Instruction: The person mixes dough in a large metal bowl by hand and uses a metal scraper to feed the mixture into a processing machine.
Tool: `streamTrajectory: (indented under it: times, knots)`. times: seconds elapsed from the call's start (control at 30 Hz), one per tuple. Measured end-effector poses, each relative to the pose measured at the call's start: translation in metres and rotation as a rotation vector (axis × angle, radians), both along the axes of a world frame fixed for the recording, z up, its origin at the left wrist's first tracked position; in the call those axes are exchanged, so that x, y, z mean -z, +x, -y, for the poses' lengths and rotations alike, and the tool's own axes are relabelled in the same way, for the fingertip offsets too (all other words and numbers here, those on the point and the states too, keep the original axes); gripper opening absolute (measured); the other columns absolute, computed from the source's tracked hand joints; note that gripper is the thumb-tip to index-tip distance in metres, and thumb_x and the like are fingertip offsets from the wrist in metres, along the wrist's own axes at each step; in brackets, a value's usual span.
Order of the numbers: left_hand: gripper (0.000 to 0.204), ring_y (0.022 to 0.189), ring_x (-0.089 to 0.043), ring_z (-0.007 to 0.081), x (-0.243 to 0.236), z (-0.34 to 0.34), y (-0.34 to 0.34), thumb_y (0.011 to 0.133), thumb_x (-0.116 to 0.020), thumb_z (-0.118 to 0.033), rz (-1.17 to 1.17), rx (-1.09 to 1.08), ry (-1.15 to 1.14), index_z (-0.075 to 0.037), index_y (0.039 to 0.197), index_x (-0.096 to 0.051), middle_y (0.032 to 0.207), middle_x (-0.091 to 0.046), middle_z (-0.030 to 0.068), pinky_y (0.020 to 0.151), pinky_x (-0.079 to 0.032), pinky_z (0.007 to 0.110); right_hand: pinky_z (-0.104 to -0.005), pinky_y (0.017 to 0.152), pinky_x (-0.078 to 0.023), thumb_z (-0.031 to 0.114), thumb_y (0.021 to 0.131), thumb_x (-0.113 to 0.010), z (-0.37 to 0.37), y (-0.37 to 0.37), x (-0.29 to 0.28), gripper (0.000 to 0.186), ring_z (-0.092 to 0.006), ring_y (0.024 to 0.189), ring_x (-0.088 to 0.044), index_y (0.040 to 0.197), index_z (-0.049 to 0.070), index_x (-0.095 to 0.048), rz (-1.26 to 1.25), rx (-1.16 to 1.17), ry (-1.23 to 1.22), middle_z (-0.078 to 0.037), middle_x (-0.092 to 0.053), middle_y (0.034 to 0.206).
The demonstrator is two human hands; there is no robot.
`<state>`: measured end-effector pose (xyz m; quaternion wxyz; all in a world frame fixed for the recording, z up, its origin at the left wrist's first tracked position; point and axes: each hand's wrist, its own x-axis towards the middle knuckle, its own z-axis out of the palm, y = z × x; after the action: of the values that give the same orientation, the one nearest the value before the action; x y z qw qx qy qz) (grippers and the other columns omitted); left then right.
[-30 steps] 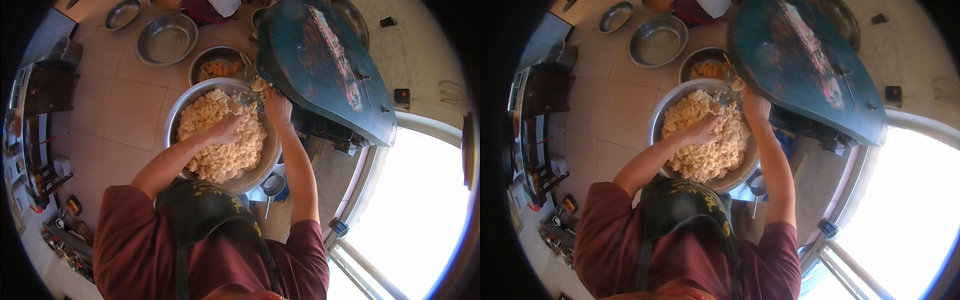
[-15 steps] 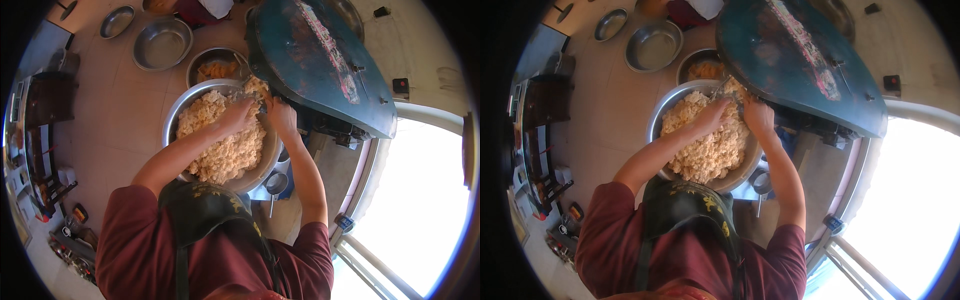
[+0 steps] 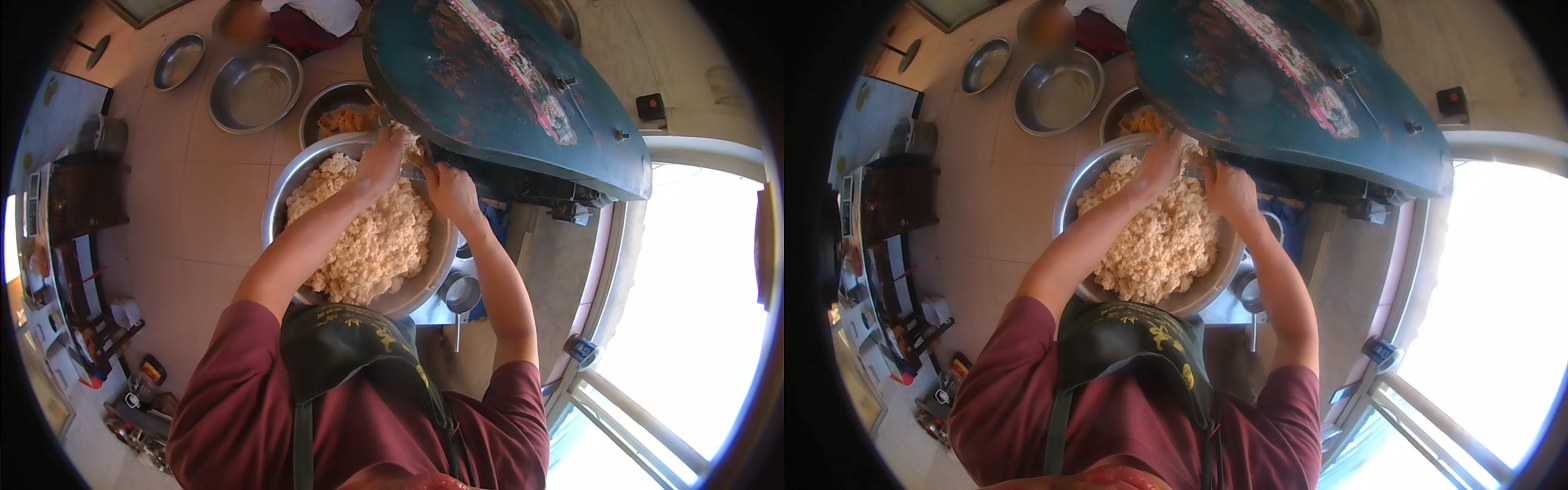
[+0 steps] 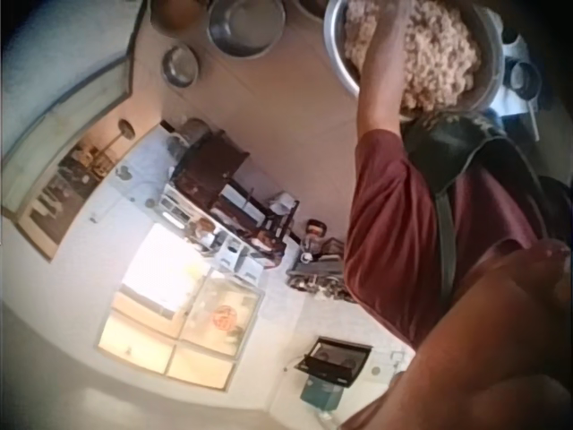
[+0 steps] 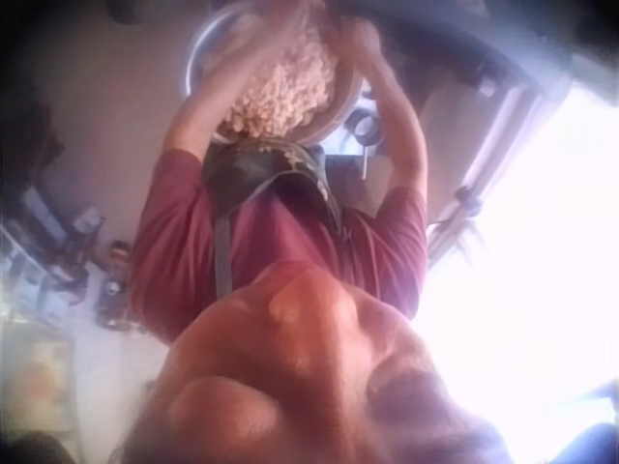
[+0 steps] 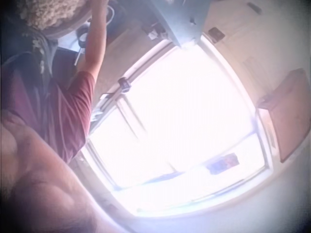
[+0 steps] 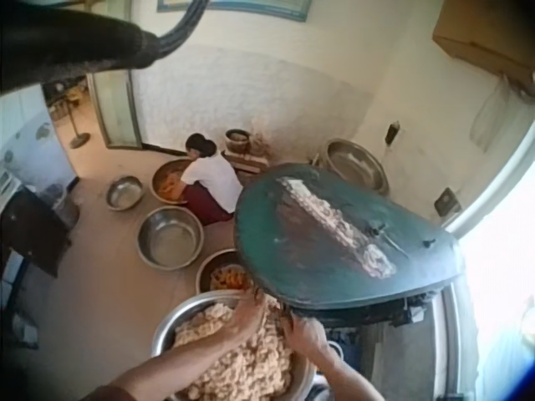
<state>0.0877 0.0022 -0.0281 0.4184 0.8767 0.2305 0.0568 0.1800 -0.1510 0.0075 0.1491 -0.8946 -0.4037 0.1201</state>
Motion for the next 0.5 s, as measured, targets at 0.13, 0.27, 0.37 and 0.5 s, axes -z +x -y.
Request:
streamTrajectory:
  times: [0.13, 0.27, 0.37, 0.5]
  knots:
    - [0.043, 0.108, -0.059, 0.0468, 0.038, 0.002, 0.003, 0.082, -0.051, 0.01, 0.039, 0.128, 0.126, 0.004, 0.125, -0.05, 0.131, -0.047, 0.0293, 0.088, -0.052, 0.05, -0.0544, 0.065, -0.053, 0.03, 0.095, -0.06, -0.027, 0.02, 0.027, 0.027, -0.0473, 0.074, -0.064, 0.088, 0.004, -0.065, 0.152, -0.011, 0.2, -0.022, -0.068, 0.076]
    - [0.032, 0.113, -0.057, 0.0434, 0.027, 0.01, -0.008, 0.084, -0.05, 0.005, 0.091, 0.058, 0.139, 0.005, 0.116, -0.056, 0.125, -0.052, 0.0259, 0.093, -0.051, 0.048, -0.0536, 0.066, -0.054, 0.032, 0.095, -0.058, -0.023, 0.019, 0.02, 0.029, -0.0465, 0.076, -0.065, 0.095, 0.003, -0.063, 0.126, 0.005, 0.054, -0.025, -0.067, 0.082]
    - [0.029, 0.115, -0.057, 0.0412, 0.033, 0.011, -0.01, 0.085, -0.051, 0.003, 0.233, -0.057, 0.213, 0.004, 0.114, -0.058, 0.122, -0.055, 0.0232, 0.095, -0.051, 0.047, -0.0533, 0.067, -0.055, 0.033, 0.096, -0.056, -0.016, 0.007, -0.012, 0.033, -0.0459, 0.079, -0.066, 0.1, 0.002, -0.062, -0.011, 0.022, -0.157, -0.028, -0.067, 0.088]
    - [0.045, 0.125, -0.048, 0.0431, 0.046, 0.013, 0.014, 0.084, -0.046, 0.006, 0.187, 0.031, 0.168, 0.005, 0.13, -0.049, 0.133, -0.049, 0.0253, 0.102, -0.045, 0.048, -0.0522, 0.062, -0.055, 0.033, 0.096, -0.058, -0.03, 0.022, 0.035, 0.034, -0.0458, 0.068, -0.065, 0.084, 0.002, -0.064, 0.184, -0.031, 0.086, -0.025, -0.066, 0.075]
